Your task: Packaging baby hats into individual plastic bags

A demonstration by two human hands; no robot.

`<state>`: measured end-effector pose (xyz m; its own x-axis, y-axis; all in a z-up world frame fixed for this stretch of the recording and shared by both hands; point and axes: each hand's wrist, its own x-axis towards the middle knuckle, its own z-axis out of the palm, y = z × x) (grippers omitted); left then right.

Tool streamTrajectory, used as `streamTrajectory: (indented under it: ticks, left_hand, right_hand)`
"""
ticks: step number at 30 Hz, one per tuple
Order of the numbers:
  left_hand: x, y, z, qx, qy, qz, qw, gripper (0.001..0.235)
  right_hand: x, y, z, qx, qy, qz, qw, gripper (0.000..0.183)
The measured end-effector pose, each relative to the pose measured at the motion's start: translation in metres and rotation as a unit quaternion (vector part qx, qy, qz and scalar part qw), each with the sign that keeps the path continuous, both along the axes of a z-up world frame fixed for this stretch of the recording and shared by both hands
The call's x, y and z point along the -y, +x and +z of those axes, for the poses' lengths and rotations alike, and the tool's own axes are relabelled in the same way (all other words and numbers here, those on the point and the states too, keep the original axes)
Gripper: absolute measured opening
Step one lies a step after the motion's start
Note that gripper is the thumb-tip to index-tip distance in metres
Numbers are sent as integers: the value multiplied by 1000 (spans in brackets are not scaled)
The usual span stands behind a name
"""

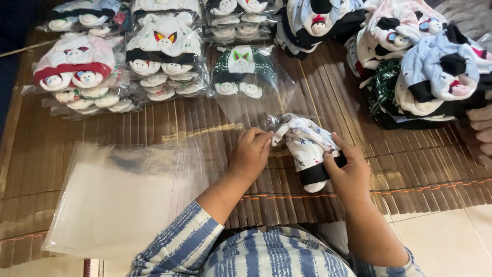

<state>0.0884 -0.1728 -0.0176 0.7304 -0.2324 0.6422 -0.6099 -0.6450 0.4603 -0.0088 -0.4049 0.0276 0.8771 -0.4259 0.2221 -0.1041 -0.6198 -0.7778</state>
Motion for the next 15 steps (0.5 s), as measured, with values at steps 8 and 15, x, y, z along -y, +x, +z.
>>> streamTrajectory:
  ticks: [8, 15]
  left_hand:
    - [-1, -14, 30, -32, -24, -4, 999, 28]
    - [7, -10, 22, 90, 6, -9, 996, 33]
  right_hand:
    - [-13, 1, -8, 70, -60, 19, 996, 53]
    - [-39, -4, -4, 148, -116, 78, 979, 48]
